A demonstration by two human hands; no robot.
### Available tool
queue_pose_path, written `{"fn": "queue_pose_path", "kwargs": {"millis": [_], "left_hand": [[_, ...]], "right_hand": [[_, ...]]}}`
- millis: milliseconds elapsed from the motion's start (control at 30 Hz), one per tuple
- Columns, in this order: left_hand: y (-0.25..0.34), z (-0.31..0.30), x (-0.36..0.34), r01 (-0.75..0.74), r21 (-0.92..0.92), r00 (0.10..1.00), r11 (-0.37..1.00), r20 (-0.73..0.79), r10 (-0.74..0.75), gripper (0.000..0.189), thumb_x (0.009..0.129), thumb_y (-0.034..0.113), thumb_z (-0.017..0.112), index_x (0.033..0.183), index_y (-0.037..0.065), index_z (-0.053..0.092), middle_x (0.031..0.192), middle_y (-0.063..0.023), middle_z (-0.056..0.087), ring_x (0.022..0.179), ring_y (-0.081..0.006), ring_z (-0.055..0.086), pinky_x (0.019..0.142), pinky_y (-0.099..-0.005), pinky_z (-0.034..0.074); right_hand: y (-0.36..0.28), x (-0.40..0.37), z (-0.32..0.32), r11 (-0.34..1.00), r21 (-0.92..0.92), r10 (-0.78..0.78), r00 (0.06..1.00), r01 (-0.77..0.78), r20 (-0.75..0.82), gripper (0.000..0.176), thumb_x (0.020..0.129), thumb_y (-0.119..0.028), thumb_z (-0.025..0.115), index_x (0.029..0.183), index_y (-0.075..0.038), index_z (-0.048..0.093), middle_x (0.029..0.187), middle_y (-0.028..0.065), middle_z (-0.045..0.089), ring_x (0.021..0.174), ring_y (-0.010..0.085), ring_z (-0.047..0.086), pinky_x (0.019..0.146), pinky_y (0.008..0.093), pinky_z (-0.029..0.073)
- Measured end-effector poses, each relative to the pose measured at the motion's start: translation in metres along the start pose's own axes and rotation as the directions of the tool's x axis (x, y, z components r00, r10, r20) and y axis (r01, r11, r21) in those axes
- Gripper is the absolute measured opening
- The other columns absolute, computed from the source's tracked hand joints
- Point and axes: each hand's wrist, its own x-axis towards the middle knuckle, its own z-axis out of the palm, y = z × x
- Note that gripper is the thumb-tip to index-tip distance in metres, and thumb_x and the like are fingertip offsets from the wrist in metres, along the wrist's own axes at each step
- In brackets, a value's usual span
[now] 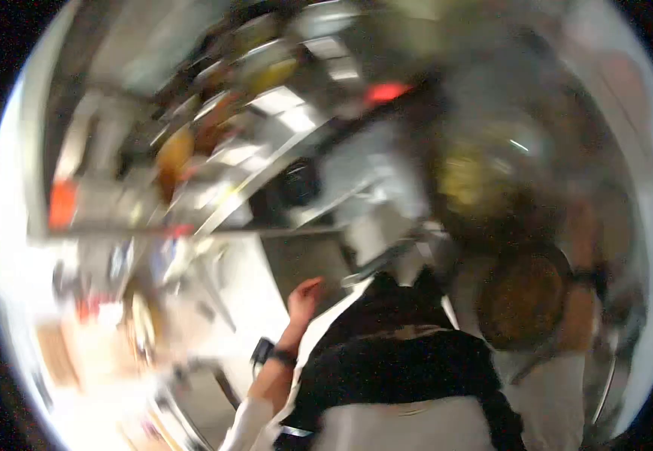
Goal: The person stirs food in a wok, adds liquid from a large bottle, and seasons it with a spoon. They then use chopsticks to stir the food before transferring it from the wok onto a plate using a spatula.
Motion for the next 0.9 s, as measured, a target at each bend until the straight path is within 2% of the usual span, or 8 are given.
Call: {"fn": "queue_pose_path", "kwargs": {"millis": [267, 533, 633, 700, 733, 767, 833, 900], "left_hand": [[-0.082, -0.120, 0.034, -0.137, 0.060, 0.847, 0.989, -0.511, 0.149, 0.016, 0.081, 0.004, 0.051, 0.092, 0.003, 0.062, 0.084, -0.0113, 0.064, 0.071, -0.0165, 0.060, 0.063, -0.0273, 0.047], [-0.217, -0.255, 0.040, 0.660, 0.224, 0.485, 0.717, -0.856, -0.179, 0.042, 0.073, 0.015, 0.056, 0.110, -0.001, 0.043, 0.105, -0.0214, 0.044, 0.101, -0.0363, 0.045, 0.080, -0.0429, 0.044], [-0.254, -0.277, 0.051, 0.712, 0.207, 0.438, 0.671, -0.878, -0.194, 0.041, 0.076, 0.019, 0.054, 0.110, -0.001, 0.043, 0.106, -0.0209, 0.046, 0.096, -0.0356, 0.051, 0.079, -0.0434, 0.046], [-0.252, -0.292, 0.054, 0.718, 0.118, 0.543, 0.686, -0.712, -0.446, 0.044, 0.077, 0.022, 0.053, 0.113, 0.001, 0.041, 0.104, -0.0199, 0.051, 0.092, -0.0346, 0.056, 0.077, -0.0405, 0.047], [-0.254, -0.293, 0.057, 0.702, 0.061, 0.540, 0.709, -0.694, -0.475, 0.035, 0.077, 0.020, 0.053, 0.107, 0.003, 0.050, 0.098, -0.0178, 0.058, 0.087, -0.0319, 0.060, 0.073, -0.0386, 0.049], [-0.243, -0.301, 0.050, 0.655, 0.267, 0.735, 0.707, -0.444, -0.513, 0.024, 0.077, 0.020, 0.052, 0.092, 0.002, 0.059, 0.091, -0.0173, 0.062, 0.085, -0.0294, 0.061, 0.071, -0.0375, 0.050], [-0.270, -0.285, 0.059, 0.143, 0.529, 0.985, 0.836, -0.160, -0.068, 0.037, 0.076, 0.035, 0.056, 0.076, -0.002, 0.062, 0.073, -0.0143, 0.063, 0.067, -0.0274, 0.062, 0.056, -0.0372, 0.047], [-0.176, -0.270, 0.014, 0.037, -0.322, 0.997, 0.946, -0.058, -0.059, 0.035, 0.085, 0.032, 0.048, 0.072, 0.000, 0.054, 0.059, -0.0007, 0.050, 0.048, -0.0100, 0.042, 0.044, -0.0250, 0.037]], "right_hand": [[-0.100, -0.056, -0.087, 0.906, -0.420, -0.024, 0.981, -0.060, -0.192, 0.018, 0.089, -0.010, 0.043, 0.101, -0.002, 0.054, 0.095, 0.0044, 0.054, 0.085, 0.0137, 0.049, 0.073, 0.0287, 0.041], [-0.314, -0.101, -0.062, 0.910, -0.386, -0.218, 0.965, 0.149, -0.142, 0.019, 0.089, -0.010, 0.042, 0.103, -0.002, 0.053, 0.098, 0.0042, 0.053, 0.088, 0.0132, 0.048, 0.076, 0.0272, 0.040], [-0.396, -0.114, -0.018, 0.905, -0.357, -0.270, 0.961, 0.232, -0.060, 0.019, 0.089, -0.010, 0.042, 0.104, -0.002, 0.053, 0.099, 0.0041, 0.053, 0.089, 0.0130, 0.048, 0.077, 0.0268, 0.040], [-0.443, -0.121, 0.041, 0.918, 0.288, -0.267, 0.962, 0.272, -0.057, 0.019, 0.090, -0.012, 0.044, 0.103, -0.001, 0.052, 0.102, 0.0034, 0.051, 0.095, 0.0121, 0.046, 0.083, 0.0249, 0.036], [-0.471, -0.121, 0.062, 0.891, 0.256, -0.398, 0.917, 0.376, 0.037, 0.020, 0.089, -0.015, 0.046, 0.101, -0.001, 0.052, 0.097, 0.0052, 0.052, 0.094, 0.0149, 0.048, 0.083, 0.0274, 0.039], [-0.501, -0.126, 0.088, 0.836, 0.307, -0.498, 0.864, 0.454, 0.080, 0.017, 0.088, -0.014, 0.048, 0.098, -0.001, 0.053, 0.096, 0.0048, 0.052, 0.092, 0.0146, 0.048, 0.082, 0.0262, 0.039], [-0.560, -0.146, 0.135, 0.808, 0.571, -0.439, 0.796, 0.148, 0.416, 0.012, 0.084, -0.007, 0.052, 0.094, -0.002, 0.054, 0.090, 0.0007, 0.054, 0.080, 0.0117, 0.051, 0.071, 0.0234, 0.042], [-0.626, -0.178, 0.189, 0.687, 0.566, -0.720, 0.535, 0.457, 0.442, 0.014, 0.080, 0.000, 0.051, 0.092, -0.002, 0.056, 0.085, 0.0040, 0.053, 0.073, 0.0093, 0.051, 0.062, 0.0218, 0.042]]}}
